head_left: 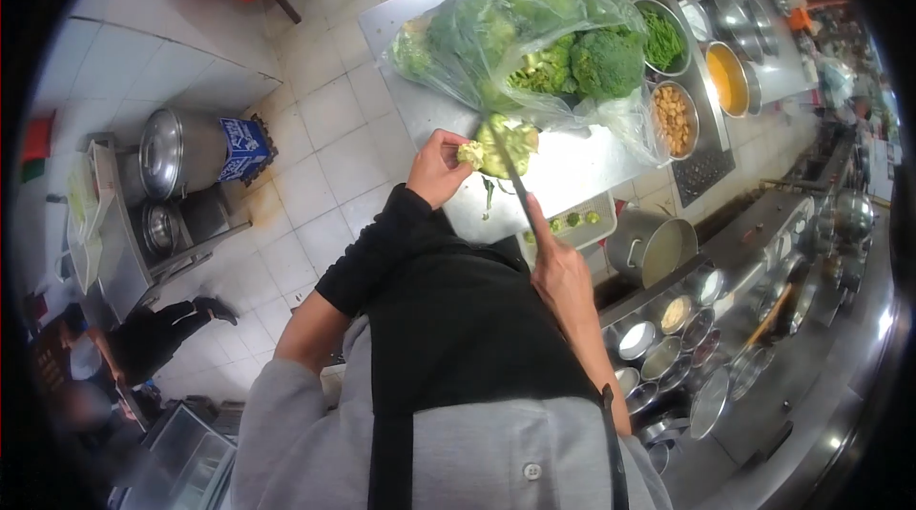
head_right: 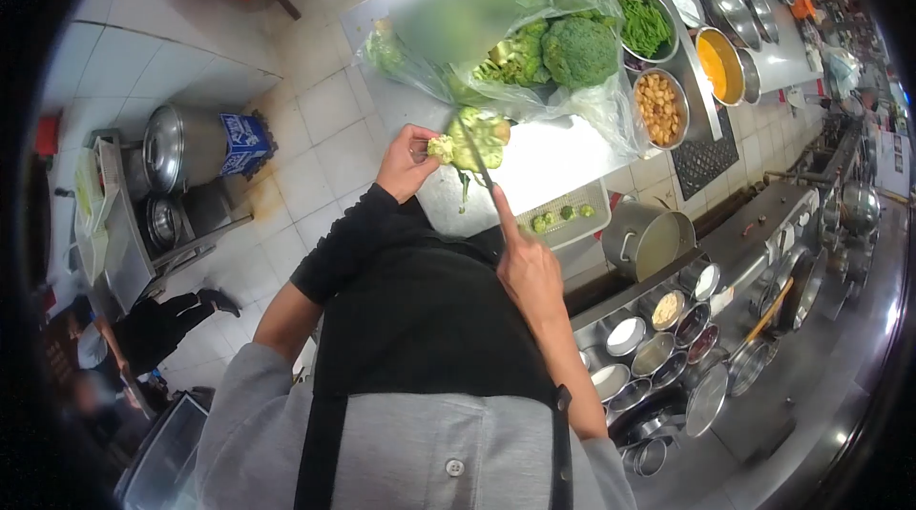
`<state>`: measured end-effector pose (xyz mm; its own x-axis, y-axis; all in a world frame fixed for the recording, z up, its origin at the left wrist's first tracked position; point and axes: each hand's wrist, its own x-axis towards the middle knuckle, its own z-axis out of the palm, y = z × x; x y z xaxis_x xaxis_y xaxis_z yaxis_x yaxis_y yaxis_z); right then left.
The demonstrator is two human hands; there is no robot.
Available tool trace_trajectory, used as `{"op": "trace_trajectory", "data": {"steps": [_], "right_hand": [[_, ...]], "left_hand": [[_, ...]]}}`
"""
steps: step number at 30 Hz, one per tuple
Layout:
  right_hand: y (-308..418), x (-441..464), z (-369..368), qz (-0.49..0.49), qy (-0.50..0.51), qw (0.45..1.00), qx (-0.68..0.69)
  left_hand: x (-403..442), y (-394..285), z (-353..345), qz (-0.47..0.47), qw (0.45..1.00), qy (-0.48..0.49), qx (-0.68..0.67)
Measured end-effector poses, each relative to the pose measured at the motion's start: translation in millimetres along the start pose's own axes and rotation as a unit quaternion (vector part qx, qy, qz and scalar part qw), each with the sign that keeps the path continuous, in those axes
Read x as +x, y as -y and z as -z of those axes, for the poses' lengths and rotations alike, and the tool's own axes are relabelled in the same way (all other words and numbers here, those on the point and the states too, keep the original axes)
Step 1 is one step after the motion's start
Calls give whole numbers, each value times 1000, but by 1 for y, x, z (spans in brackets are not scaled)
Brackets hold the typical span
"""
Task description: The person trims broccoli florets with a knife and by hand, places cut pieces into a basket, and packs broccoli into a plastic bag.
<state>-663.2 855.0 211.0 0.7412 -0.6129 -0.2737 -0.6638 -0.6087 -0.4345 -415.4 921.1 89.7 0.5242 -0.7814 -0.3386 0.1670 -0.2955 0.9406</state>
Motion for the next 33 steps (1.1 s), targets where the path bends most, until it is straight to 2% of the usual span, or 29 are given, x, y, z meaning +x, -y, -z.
{"op": "trace_trajectory", "data": {"steps": [2, 3, 6, 9, 10, 11, 12, 14, 16, 18, 20, 22, 23, 24, 26, 27, 28, 29, 30, 32, 33], "right_hand": [[10, -22, 21, 7, -38, 999, 6], [13, -27, 30, 10, -54, 998, 24], [7, -39, 45, 0, -127, 990, 63], [1, -42, 64, -57, -231, 967, 88], [-4, -46, 72, -89, -247, 961, 92], [-9, -48, 80, -104, -273, 953, 82], [-13, -47, 86, -115, -300, 944, 73], [-15, -46, 95, -117, -337, 931, 77], [-24, -47, 101, -121, -353, 925, 71], [-28, -52, 99, -137, -338, 930, 54], [-26, -59, 94, -171, -305, 935, 57], [-31, -67, 80, -174, -303, 935, 62], [-33, -73, 72, -185, -296, 935, 67], [-36, -78, 64, -196, -289, 934, 73], [-40, -90, 50, -237, -266, 930, 91], [-47, -94, 36, -213, -296, 926, 102], [-46, -95, 33, -218, -286, 926, 113], [-44, -96, 31, -223, -276, 927, 123], [-42, -97, 29, -228, -268, 927, 130], [-34, -90, 34, -234, -245, 927, 163], [-32, -84, 35, -223, -235, 932, 162]], "left_hand": [[-3, 18, 13, -22, 982, 44, -181], [-8, 11, 23, -1, 976, 78, -205], [-24, -14, 32, 5, 976, 105, -192], [-29, -44, 7, 84, 955, 261, -115], [-29, -57, -12, 108, 943, 314, 3], [-28, -54, -36, 62, 924, 368, 82], [-25, -51, -60, 11, 895, 415, 161], [-19, -17, -117, -159, 830, 424, 326], [-11, -5, -173, -96, 764, 495, 403], [-2, 21, -222, -110, 667, 554, 486], [0, 32, -252, -152, 592, 537, 581], [-3, 27, -250, -178, 634, 492, 570], [-16, 27, -240, -179, 709, 456, 507], [-18, 15, -221, -182, 761, 441, 440], [-16, -28, -175, -197, 827, 436, 296], [-18, -58, -143, -178, 886, 357, 236], [-19, -77, -113, -157, 933, 274, 172], [-6, -67, -92, -313, 933, 70, 167], [3, -65, -66, -364, 882, -81, 287], [18, -29, -25, -170, 946, -133, 243], [28, -6, -15, -111, 977, -103, 149]]}}
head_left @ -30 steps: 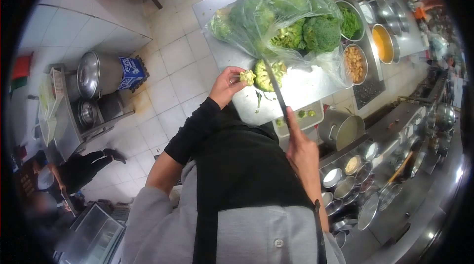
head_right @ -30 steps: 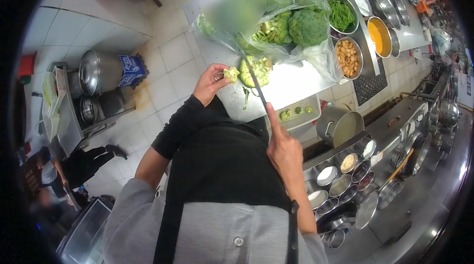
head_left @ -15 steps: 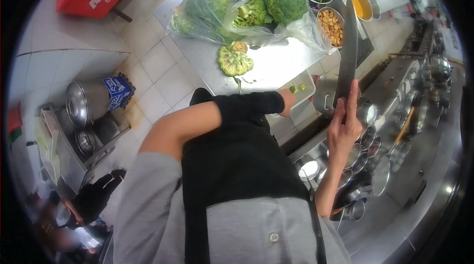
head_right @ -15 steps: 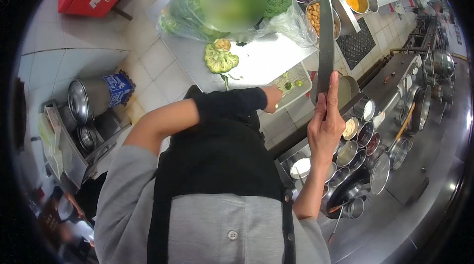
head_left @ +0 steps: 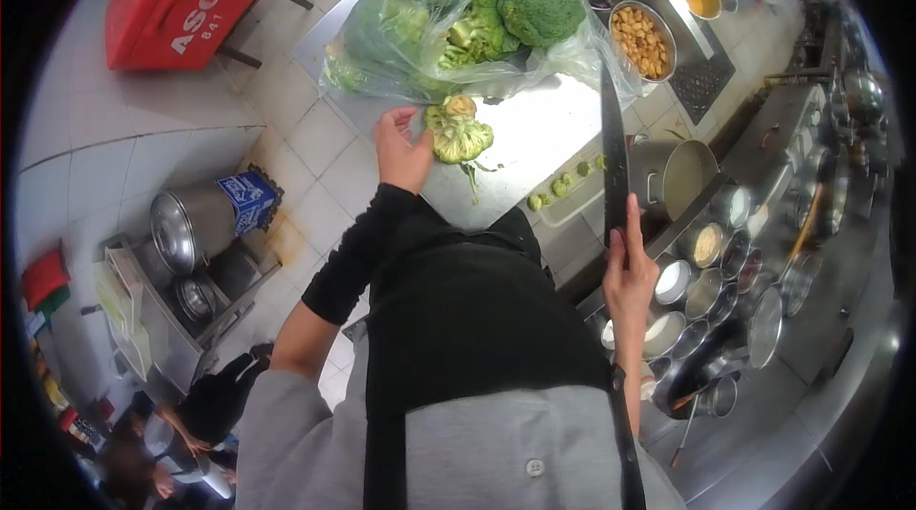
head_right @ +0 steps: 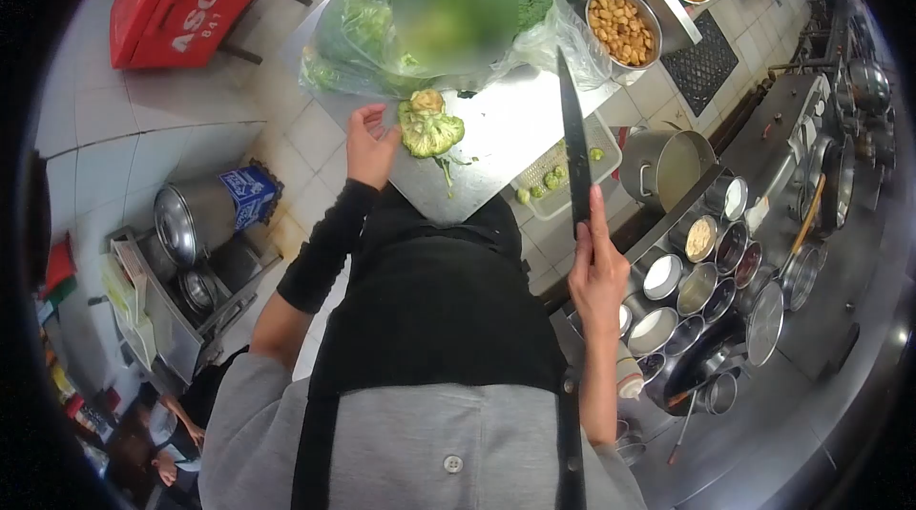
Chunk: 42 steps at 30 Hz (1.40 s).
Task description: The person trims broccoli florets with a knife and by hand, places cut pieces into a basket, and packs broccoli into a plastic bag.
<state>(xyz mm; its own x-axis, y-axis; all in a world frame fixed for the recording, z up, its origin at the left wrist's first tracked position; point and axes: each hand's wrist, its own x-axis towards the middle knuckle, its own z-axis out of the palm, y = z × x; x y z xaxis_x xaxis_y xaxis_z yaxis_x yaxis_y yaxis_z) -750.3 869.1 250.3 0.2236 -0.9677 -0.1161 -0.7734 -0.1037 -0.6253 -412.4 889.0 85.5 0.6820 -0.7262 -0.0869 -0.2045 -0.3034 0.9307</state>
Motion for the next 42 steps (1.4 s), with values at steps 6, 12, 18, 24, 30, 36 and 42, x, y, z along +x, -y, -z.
{"op": "trace_trajectory", "data": {"steps": [6, 12, 18, 24, 30, 36, 42], "right_hand": [[24, 24, -12, 115, 59, 991, -19], [21, 23, -21, 99, 80, 991, -27], [2, 18, -9, 76, 38, 996, -2], [-24, 1, 6, -79, -52, 994, 58], [-72, -35, -24, -275, -84, 949, 132], [-94, -80, -65, -390, -76, 881, 257], [-106, -130, -110, -424, -70, 835, 343]], "left_hand": [[28, 41, -10, 180, 976, 75, -101], [25, 48, -14, 81, 982, 173, -9], [12, 21, 2, 159, 959, 210, -107], [16, 44, 8, 160, 943, 241, -164], [11, 47, 14, 145, 954, 222, -142], [-4, 33, 19, 152, 956, 191, -161], [-59, 40, 31, 0, 993, 114, -37]]}}
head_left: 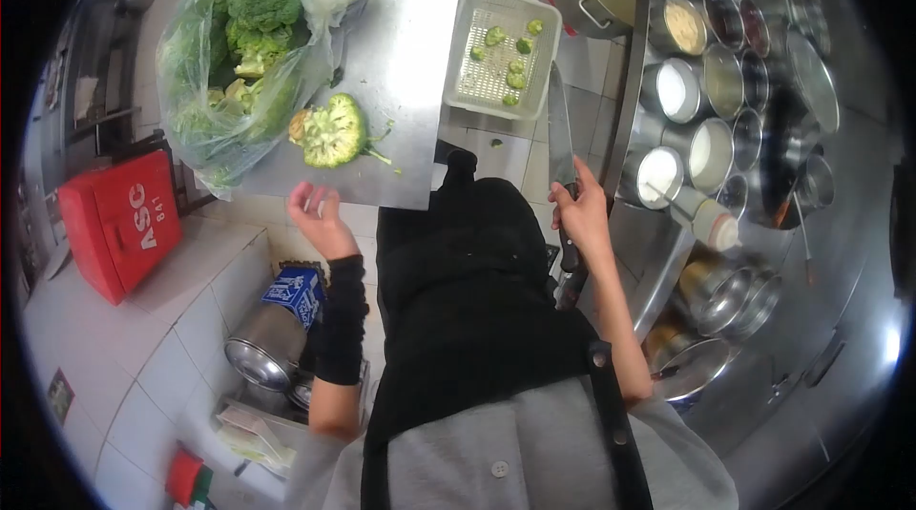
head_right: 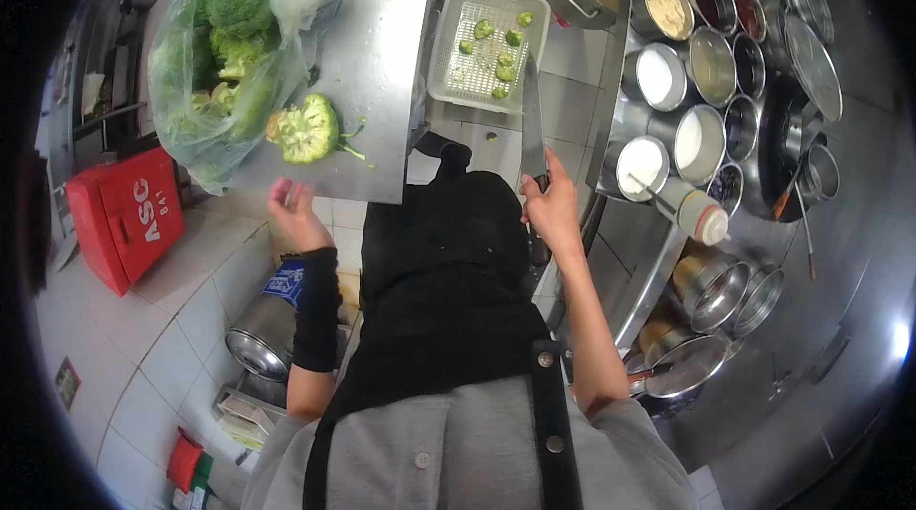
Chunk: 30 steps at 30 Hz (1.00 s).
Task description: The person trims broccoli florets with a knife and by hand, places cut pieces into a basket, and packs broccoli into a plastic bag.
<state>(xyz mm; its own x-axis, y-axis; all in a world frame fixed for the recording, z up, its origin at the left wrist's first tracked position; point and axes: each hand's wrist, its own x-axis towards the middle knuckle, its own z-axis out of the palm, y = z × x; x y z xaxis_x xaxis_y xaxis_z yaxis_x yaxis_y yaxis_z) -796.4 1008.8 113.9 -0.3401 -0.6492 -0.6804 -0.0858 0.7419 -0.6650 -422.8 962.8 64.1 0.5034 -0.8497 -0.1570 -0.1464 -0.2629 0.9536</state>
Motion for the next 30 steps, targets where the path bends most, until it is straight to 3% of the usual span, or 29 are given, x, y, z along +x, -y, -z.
{"op": "trace_trajectory", "data": {"steps": [2, 6, 8, 10, 14, 16, 17, 19, 22, 27, 30], "right_hand": [[-23, -9, -4, -3, -1, 999, 41], [-83, -21, -15, -22, -25, 997, 71], [-110, -22, -22, -20, -39, 996, 77], [-145, -21, -29, -27, -55, 995, 84], [-209, 8, -44, -22, -98, 987, 125], [-242, 41, -51, -9, -118, 982, 144], [-265, 59, -57, -4, -134, 979, 155], [-304, 102, -70, 0, -167, 968, 186], [-352, 164, -82, 31, -195, 954, 226], [-398, 234, -100, 80, -210, 934, 278], [-416, 253, -109, 124, -204, 921, 309]], "left_hand": [[-37, 1, 0, -85, 995, 30, 33], [-116, -23, -34, -12, 945, 326, -31], [-137, 7, -55, -24, 883, 466, 48], [-155, 73, -81, -12, 843, 529, 100], [-164, 297, -148, 12, 789, 565, 241], [-158, 395, -190, -53, 737, 578, 346], [-150, 441, -212, -30, 700, 601, 384], [-145, 482, -250, -19, 664, 580, 471], [-131, 550, -297, -80, 625, 562, 536], [-108, 661, -365, -145, 548, 626, 535], [-106, 681, -375, -161, 501, 644, 556]]}}
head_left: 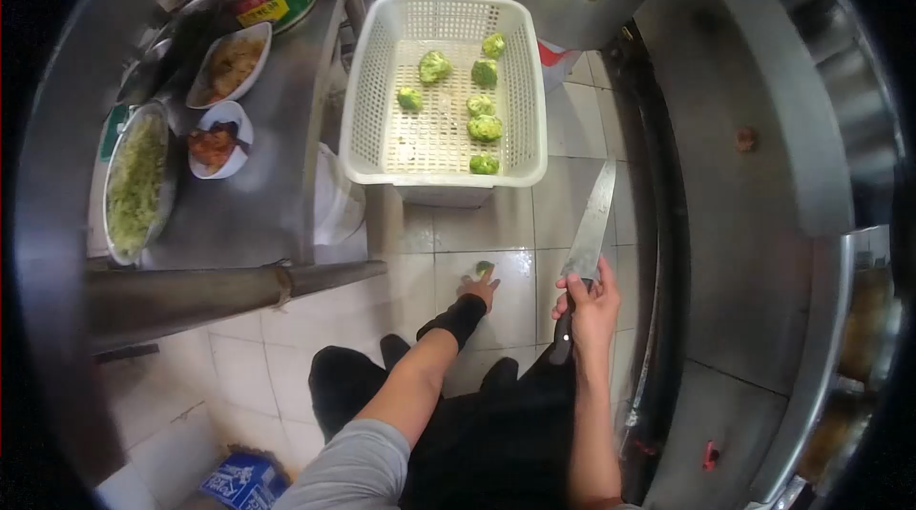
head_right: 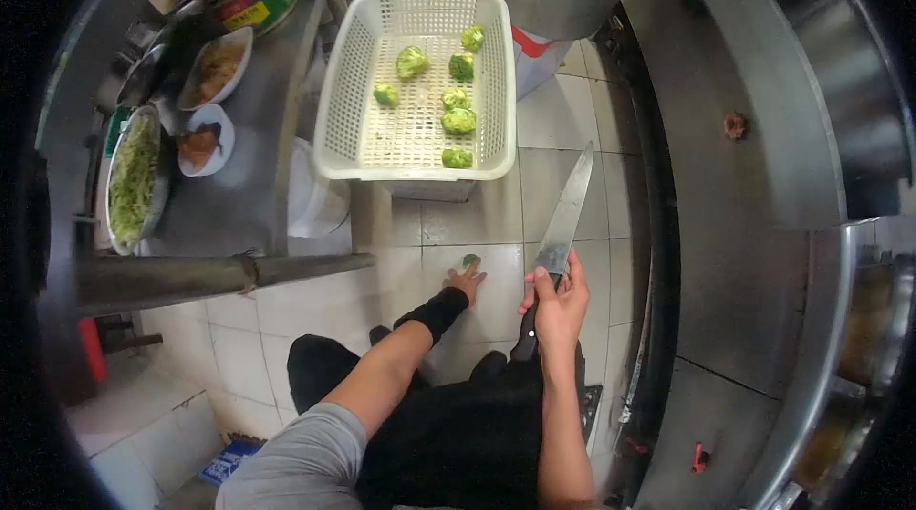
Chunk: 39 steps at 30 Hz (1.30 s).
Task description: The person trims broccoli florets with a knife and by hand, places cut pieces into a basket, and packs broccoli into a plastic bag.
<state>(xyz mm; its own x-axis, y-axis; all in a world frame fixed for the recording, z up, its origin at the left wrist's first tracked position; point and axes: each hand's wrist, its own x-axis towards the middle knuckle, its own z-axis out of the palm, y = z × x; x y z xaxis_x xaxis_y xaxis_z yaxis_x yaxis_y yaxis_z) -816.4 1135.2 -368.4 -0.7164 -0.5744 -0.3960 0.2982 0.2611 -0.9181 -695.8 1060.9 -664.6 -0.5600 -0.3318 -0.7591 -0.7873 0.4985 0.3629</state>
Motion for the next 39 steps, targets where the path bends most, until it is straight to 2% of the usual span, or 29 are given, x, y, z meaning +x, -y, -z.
{"op": "trace_trajectory", "data": {"steps": [1, 4, 6, 8, 11, 14, 17, 20, 23, 26, 29, 31, 33, 35, 37, 39], "right_hand": [[-4, -1, -3, 5, 3, 1000, 8], [-13, -7, -4, 10, 2, 1000, 21], [-12, -16, -2, -4, 1, 1000, 21], [0, -32, 3, -31, 1, 999, 22], [21, -61, 12, -93, -21, 995, 24], [53, -92, 21, -130, -2, 992, -1], [112, -128, 13, -129, 10, 989, -72], [162, -153, 16, -151, 36, 986, -68], [222, -170, 20, -160, 83, 981, -76], [283, -190, 16, -119, 115, 976, -138], [338, -194, -4, -59, 165, 969, -175], [354, -186, -19, -32, 198, 965, -170], [374, -190, -42, -23, 211, 969, -124], [389, -199, -53, -55, 225, 967, -110], [382, -200, -42, -65, 269, 957, -86], [404, -205, -32, 2, 307, 932, -192]], "left_hand": [[6, 3, -4, -1, 1000, 7, 15], [102, 47, -93, -102, 973, -178, 106], [119, 57, -94, -45, 975, -210, -63], [62, 37, -50, -11, 977, -209, -42], [-41, -9, 13, 14, 947, -292, -132], [-182, -69, 98, -89, 890, -428, -133], [-252, -88, 181, -114, 854, -484, -154], [-314, -97, 286, -128, 848, -500, -122], [-401, -103, 299, -97, 898, -369, -218], [-502, -95, 262, -129, 898, -337, -251], [-613, -90, 289, -125, 856, -375, -332], [-651, -73, 315, -77, 790, -519, -317], [-685, -50, 353, -19, 731, -588, -347], [-694, -19, 373, 58, 694, -614, -372], [-688, 12, 384, 15, 633, -607, -480], [-681, 26, 395, 41, 616, -607, -500]]}}
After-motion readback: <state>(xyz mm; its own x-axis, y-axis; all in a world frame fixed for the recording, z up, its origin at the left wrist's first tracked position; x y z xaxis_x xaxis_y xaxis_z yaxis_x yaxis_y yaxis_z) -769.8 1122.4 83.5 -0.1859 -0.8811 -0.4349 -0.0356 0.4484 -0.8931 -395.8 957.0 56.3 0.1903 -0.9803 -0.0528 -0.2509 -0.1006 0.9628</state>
